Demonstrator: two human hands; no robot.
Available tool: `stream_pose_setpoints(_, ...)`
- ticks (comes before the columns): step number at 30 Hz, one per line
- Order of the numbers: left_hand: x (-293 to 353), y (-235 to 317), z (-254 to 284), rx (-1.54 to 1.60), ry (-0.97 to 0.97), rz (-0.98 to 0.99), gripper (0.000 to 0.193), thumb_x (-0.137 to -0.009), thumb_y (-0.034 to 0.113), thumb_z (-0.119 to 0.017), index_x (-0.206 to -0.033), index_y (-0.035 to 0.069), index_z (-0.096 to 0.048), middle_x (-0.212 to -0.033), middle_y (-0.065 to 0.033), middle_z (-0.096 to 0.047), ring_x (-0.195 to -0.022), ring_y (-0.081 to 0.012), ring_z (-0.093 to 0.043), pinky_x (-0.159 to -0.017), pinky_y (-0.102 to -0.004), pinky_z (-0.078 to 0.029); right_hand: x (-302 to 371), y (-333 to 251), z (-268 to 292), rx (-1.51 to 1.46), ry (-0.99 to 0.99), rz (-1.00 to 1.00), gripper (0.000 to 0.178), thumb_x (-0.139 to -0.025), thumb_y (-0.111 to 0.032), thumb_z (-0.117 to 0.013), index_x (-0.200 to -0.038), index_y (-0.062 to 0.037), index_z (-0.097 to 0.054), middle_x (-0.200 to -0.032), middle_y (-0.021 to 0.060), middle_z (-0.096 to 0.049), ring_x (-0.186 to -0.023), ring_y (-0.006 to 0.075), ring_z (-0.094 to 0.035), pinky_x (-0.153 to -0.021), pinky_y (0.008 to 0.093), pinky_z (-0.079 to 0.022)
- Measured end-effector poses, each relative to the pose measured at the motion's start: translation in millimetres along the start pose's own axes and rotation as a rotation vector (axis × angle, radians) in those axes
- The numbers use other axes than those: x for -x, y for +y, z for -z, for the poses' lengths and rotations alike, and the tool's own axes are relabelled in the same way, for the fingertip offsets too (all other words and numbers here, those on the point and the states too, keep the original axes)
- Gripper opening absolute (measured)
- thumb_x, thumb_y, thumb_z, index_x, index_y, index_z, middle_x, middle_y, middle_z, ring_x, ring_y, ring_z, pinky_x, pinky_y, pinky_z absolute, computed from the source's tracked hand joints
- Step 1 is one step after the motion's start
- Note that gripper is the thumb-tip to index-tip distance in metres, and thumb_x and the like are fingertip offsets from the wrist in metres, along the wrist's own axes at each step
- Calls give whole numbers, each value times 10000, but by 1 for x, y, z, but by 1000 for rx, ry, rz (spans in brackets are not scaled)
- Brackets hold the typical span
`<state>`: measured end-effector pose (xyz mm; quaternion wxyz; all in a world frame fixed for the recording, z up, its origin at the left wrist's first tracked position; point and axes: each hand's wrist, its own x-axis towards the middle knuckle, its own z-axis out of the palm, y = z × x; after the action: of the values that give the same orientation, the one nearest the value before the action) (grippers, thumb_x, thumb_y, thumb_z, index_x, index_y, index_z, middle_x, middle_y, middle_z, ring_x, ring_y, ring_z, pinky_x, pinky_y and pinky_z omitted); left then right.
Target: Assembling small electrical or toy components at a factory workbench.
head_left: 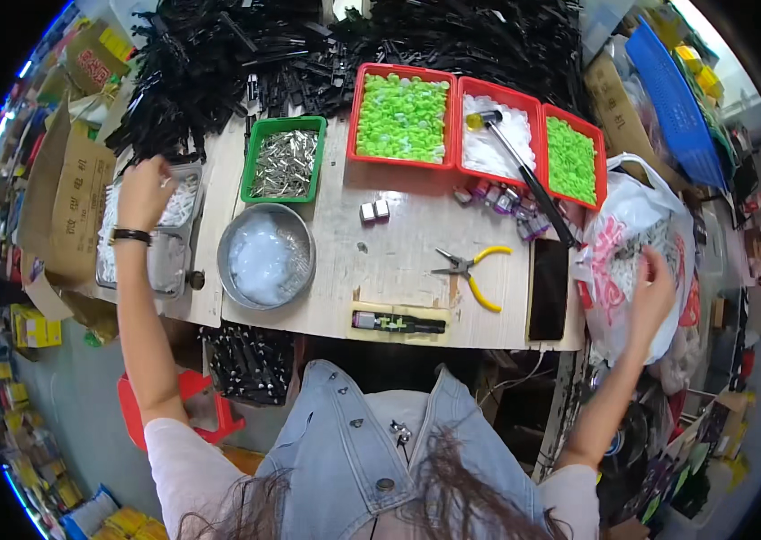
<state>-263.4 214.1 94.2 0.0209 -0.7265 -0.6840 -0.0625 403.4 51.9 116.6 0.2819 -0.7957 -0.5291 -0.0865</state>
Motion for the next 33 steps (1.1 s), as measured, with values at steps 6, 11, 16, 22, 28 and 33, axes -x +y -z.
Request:
stream_pose_setpoints(6, 3, -64, -46, 156, -360, -1, 173, -697, 88, -661, -859, 42, -623, -810, -137, -654, -756, -294, -628, -681, -405, -498, -83, 161, -47, 141, -437, 132, 324, -828, -109, -615, -1129, 11, -609, -1049, 194, -666, -947, 327, -654, -824, 386, -492)
stream_pose_setpoints(11, 11, -56, -40, 141, -210, -159, 107, -691, 74, -655, -797, 72, -674, -772, -141, -679, -768, -312, -658, -691, -414, -510, -89, 169, -75, 245, -368, 191, 331, -740, -111, -670, -1055, -11, -645, -954, 222, -677, -883, 358, -658, -777, 406, -489)
stream_pose_setpoints(16, 30, -58, -23, 286, 98, -153, 117, -716, 125, -657, -799, 42, -654, -754, -143, -658, -765, -318, -647, -694, -405, -509, -109, 204, -68, 354, -366, 126, 307, -737, -92, -655, -1034, -18, -639, -855, 185, -670, -774, 309, -652, -724, 382, -498)
stream_pose_setpoints(22, 59, -33, -4, 668, 311, 56, 173, -774, 133, -690, -908, 28, -662, -803, -95, -675, -717, -188, -658, -683, -301, -523, -97, 208, -46, -64, -430, -132, 273, -776, -61, -674, -1042, -13, -637, -918, 106, -666, -734, 147, -635, -628, 245, -511)
stream_pose_setpoints(28, 104, 47, 6, 1367, -37, 67, 290, -820, 45, -668, -1109, 58, -674, -822, -40, -661, -765, -119, -659, -664, -247, -515, -53, 130, -8, -26, -550, 17, 184, -781, -66, -697, -941, 11, -652, -768, 59, -649, -681, 120, -613, -573, 235, -481)
stream_pose_setpoints(33, 122, 104, -18, 1030, -104, -112, 138, -776, 61, -712, -913, 57, -728, -829, -48, -683, -765, -140, -664, -712, -274, -523, -49, 141, 16, 24, -752, -128, 212, -754, -58, -676, -946, 31, -664, -775, 55, -657, -669, 116, -600, -557, 242, -461)
